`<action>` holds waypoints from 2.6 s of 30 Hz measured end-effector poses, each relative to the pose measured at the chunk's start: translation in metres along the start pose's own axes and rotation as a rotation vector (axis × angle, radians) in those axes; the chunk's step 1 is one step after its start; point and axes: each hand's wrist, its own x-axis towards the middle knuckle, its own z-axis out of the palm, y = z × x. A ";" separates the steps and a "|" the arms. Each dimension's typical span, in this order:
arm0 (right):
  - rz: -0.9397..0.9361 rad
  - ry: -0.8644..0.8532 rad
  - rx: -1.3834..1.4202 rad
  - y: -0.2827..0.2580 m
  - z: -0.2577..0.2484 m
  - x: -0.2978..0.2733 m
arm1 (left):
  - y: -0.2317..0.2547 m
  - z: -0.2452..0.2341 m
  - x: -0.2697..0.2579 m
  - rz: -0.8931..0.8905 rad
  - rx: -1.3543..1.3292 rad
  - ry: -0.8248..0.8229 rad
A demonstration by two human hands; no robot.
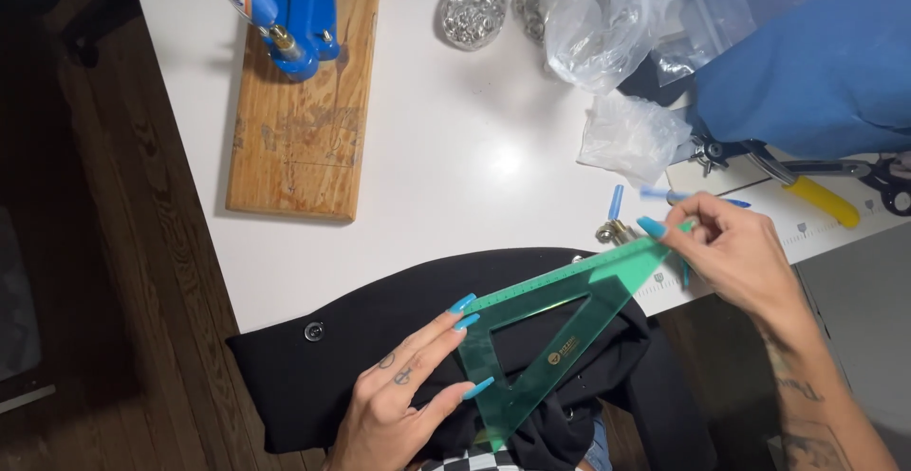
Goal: Measuring and marking a piece of black leather for hardware placement using a triangular ruler and marking tool
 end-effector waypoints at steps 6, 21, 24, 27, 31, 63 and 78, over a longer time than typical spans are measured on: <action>-0.300 0.222 0.206 0.013 0.017 0.004 | 0.012 0.009 0.012 -0.238 -0.172 0.215; -0.634 0.446 -0.486 0.012 0.023 -0.016 | 0.011 0.006 0.015 -0.860 -0.420 0.301; -0.695 0.344 -0.584 -0.015 0.020 -0.008 | 0.014 0.002 0.014 -0.933 -0.454 0.266; -0.876 0.185 -0.680 -0.029 0.019 0.005 | 0.006 0.001 0.010 -0.900 -0.436 0.248; -0.998 0.007 -0.656 -0.025 0.024 0.029 | 0.005 0.000 0.009 -0.861 -0.355 0.201; -0.254 -0.287 2.069 -0.073 0.011 0.081 | 0.006 0.004 0.012 -0.846 -0.356 0.273; -0.840 0.534 -0.622 -0.076 0.006 0.119 | 0.013 0.000 0.012 -0.844 -0.324 0.233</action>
